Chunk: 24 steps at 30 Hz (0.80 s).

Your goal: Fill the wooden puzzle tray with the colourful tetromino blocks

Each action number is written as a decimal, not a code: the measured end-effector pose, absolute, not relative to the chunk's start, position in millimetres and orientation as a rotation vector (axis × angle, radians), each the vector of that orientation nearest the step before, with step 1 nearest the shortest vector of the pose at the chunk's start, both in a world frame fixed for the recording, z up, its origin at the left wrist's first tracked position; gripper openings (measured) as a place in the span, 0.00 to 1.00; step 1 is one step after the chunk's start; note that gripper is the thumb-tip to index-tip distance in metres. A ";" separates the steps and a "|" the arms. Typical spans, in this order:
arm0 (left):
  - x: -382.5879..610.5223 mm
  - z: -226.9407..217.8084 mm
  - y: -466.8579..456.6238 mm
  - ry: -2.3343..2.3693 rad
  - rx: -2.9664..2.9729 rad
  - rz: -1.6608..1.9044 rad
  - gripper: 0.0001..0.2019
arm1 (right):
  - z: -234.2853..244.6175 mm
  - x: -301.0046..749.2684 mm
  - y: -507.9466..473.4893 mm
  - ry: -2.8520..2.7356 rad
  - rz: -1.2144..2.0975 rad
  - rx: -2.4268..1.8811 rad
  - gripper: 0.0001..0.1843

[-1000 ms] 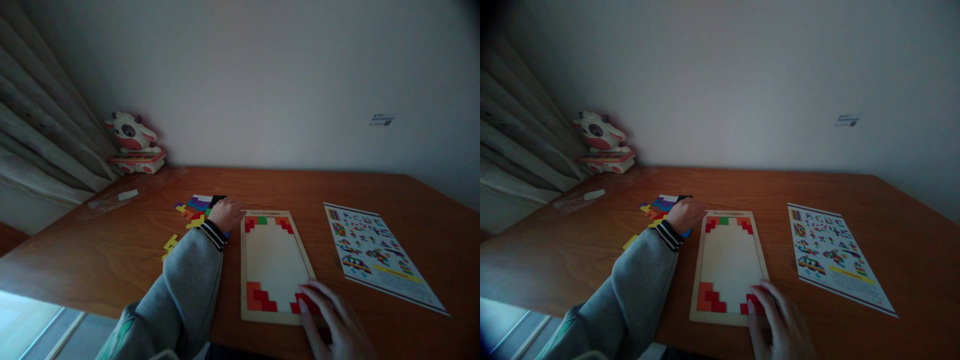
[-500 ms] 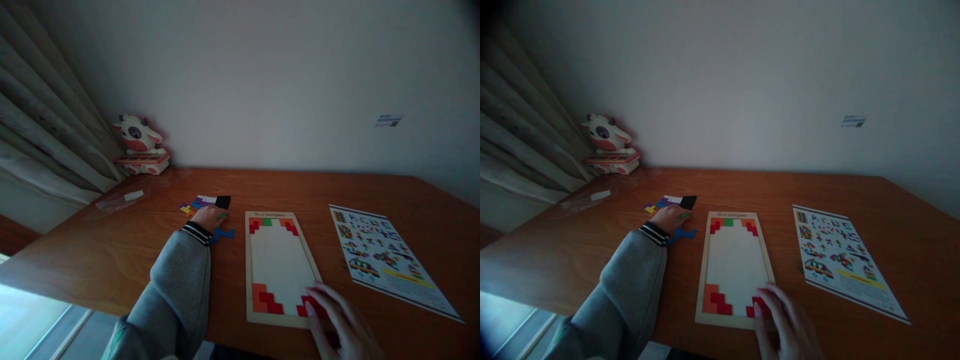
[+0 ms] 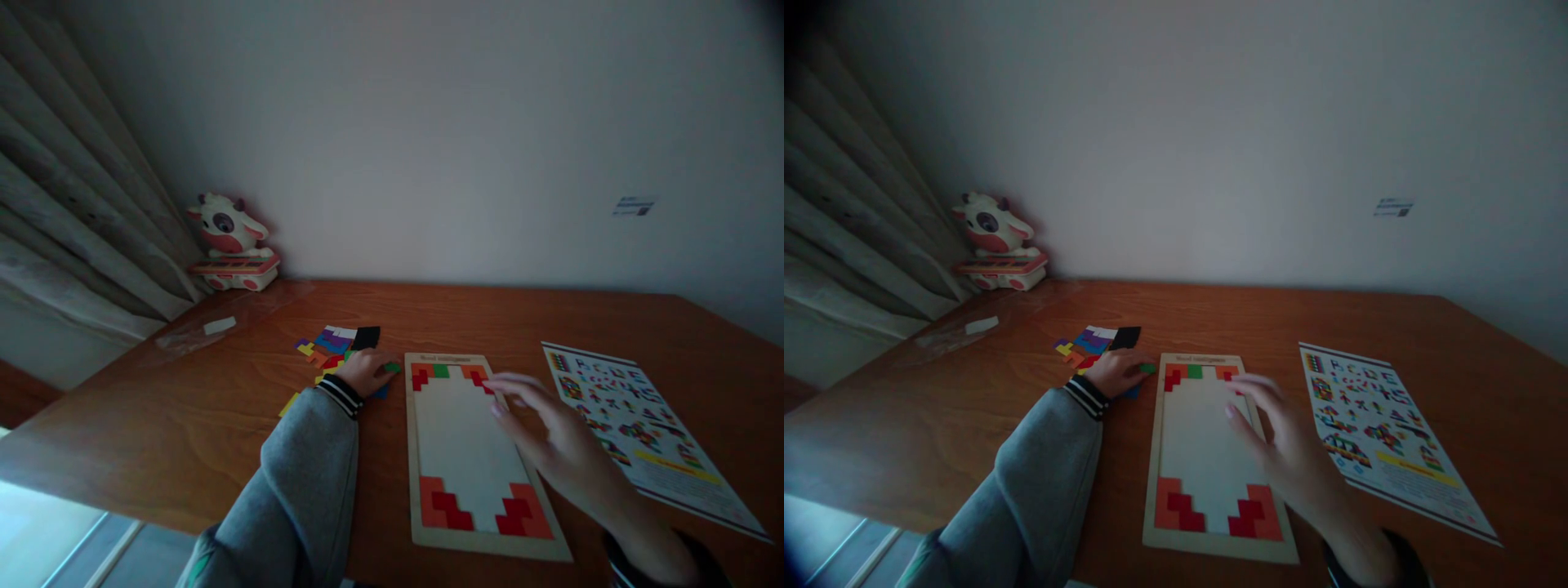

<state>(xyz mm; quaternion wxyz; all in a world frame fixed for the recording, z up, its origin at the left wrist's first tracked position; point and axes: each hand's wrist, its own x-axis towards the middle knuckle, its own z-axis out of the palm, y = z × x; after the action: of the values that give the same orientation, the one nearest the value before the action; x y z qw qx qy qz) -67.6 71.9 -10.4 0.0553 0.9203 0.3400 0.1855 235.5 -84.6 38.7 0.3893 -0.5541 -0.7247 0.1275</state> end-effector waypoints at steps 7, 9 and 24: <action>-63.8 -14.0 69.8 1.049 2.826 0.702 0.14 | 14.2 217.8 -4.1 -1.888 0.463 -1.255 0.12; -58.0 -12.5 65.4 1.039 2.838 0.728 0.14 | 3.2 215.5 -3.6 -1.890 0.446 -1.238 0.12; -6.3 -7.9 20.8 0.751 2.787 1.079 0.10 | -8.2 233.2 -13.8 -2.016 0.152 -1.180 0.09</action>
<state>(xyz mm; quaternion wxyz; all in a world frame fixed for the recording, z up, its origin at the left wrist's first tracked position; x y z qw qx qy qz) -6.3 20.8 -7.9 0.0303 0.9041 0.2436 0.3499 233.2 -13.8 -8.2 0.3897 -0.4642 -0.7932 0.0598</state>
